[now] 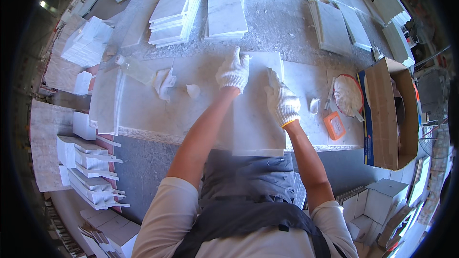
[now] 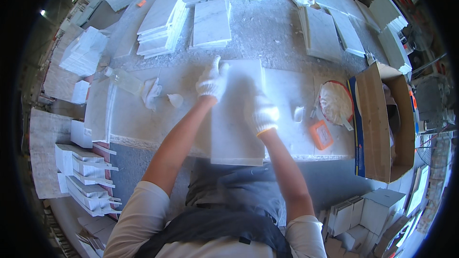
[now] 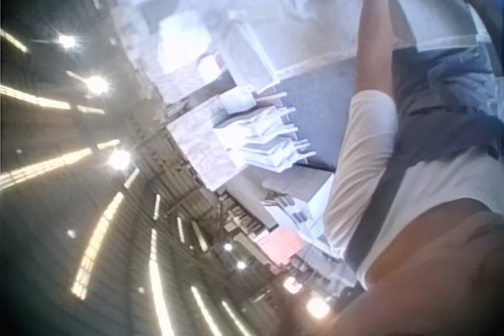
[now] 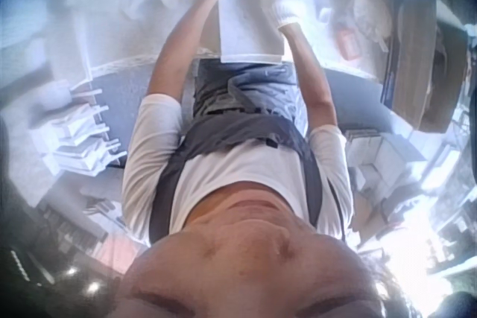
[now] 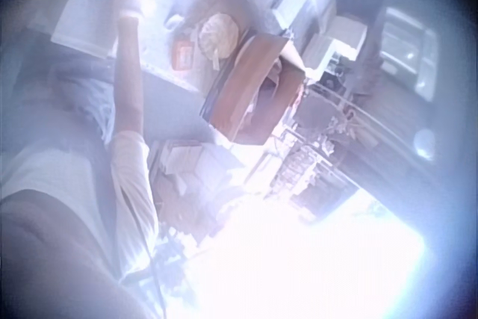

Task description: The person scrapes and smooths a white rectangular stone tile on a workbench using a metal scraper and a small white putty-like material. They repeatedly apply the putty, scrape it into the surface, and wipe the tile, then mark it with a paint marker before placing it aside.

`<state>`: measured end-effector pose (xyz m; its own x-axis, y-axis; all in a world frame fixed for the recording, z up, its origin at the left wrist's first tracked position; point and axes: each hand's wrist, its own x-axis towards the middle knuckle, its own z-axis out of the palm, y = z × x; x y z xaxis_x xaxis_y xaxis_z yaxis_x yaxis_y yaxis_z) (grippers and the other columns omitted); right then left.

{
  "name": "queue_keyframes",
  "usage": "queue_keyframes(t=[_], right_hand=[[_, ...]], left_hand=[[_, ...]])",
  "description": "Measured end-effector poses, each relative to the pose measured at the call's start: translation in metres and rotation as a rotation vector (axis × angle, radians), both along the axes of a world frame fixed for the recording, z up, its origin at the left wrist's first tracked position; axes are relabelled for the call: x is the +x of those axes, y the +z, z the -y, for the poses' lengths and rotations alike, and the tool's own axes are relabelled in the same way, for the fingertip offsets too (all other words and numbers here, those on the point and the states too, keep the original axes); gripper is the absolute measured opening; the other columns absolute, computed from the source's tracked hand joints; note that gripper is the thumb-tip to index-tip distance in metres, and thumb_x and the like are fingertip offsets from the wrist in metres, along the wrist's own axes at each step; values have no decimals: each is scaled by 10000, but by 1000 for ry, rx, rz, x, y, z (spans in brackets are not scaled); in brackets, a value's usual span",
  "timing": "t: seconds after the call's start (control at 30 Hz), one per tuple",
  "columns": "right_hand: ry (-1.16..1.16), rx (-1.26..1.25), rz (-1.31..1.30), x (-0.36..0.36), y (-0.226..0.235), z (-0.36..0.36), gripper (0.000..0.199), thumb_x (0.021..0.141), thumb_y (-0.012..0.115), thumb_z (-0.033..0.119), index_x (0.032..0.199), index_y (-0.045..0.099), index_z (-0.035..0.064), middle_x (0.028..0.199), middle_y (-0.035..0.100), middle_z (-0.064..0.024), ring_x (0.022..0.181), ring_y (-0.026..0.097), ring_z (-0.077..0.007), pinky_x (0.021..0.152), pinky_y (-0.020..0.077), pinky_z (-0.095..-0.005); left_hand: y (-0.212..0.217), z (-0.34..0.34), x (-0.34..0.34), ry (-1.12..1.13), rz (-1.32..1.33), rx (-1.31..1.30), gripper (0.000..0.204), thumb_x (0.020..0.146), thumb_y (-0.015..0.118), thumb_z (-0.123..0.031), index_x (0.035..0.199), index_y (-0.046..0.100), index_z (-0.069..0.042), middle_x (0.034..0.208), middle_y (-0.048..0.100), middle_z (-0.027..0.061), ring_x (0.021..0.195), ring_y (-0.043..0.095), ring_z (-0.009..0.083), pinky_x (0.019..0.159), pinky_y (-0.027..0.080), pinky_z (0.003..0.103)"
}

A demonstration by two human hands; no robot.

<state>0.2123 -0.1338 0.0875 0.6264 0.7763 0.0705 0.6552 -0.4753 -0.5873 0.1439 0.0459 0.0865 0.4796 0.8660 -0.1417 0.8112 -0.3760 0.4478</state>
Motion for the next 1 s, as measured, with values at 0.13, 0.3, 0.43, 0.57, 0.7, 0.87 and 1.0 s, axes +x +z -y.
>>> queue_keyframes(t=[0.13, 0.3, 0.43, 0.57, 0.7, 0.87, 1.0], right_hand=[[-16, -96, -7, 5, 2, -5, 587, 1000, 609, 279, 1519, 496, 29, 1292, 672, -283, 1121, 694, -426, 951, 550, -483], [-17, -103, 42, 5, 3, 10, 601, 994, 620, 289, 1516, 487, 23, 1228, 699, -278, 1082, 705, -436, 922, 559, -488], [5, -111, -3, 3, 2, -3, 591, 997, 619, 285, 1505, 490, 13, 1203, 707, -280, 1077, 706, -441, 918, 561, -488], [8, -28, 15, 0, 2, -19, 568, 1003, 601, 268, 1503, 491, 23, 1195, 706, -280, 1070, 699, -459, 920, 558, -498], [33, 87, -52, -1, 4, -5, 539, 1009, 590, 259, 1499, 503, 52, 1236, 700, -253, 1094, 691, -451, 936, 552, -484], [18, -77, -90, 2, 4, -6, 506, 1007, 585, 244, 1484, 523, 87, 1272, 694, -230, 1127, 679, -432, 949, 542, -472], [46, -88, -134, 9, -2, -34, 477, 1005, 587, 245, 1457, 561, 98, 1268, 697, -229, 1126, 680, -432, 952, 540, -472]], left_hand=[[-8, 2, -1, -1, 157, 181, 569, 1056, 445, -571, 1507, 506, -229, 1398, 654, 126, 1152, 692, 399, 960, 542, 537], [-12, 2, -1, 1, 72, 189, 574, 1060, 437, -571, 1503, 510, -213, 1362, 666, 151, 1144, 694, 413, 941, 548, 554], [-6, -1, 3, -8, 16, 137, 580, 1061, 435, -571, 1512, 501, -211, 1324, 673, 174, 1136, 694, 422, 935, 552, 557], [-1, 1, 3, -11, -2, 138, 584, 1060, 443, -568, 1515, 499, -207, 1321, 674, 174, 1130, 696, 422, 928, 556, 556], [-2, 2, 2, -9, -14, 164, 585, 1058, 451, -566, 1511, 500, -198, 1326, 672, 177, 1130, 697, 423, 926, 556, 558], [-4, 0, 3, -26, 4, 150, 582, 1059, 453, -565, 1506, 493, -195, 1309, 676, 176, 1132, 698, 423, 925, 556, 562], [0, 1, 3, -24, -27, 134, 577, 1063, 450, -549, 1515, 485, -193, 1306, 678, 167, 1139, 696, 422, 933, 555, 560]])
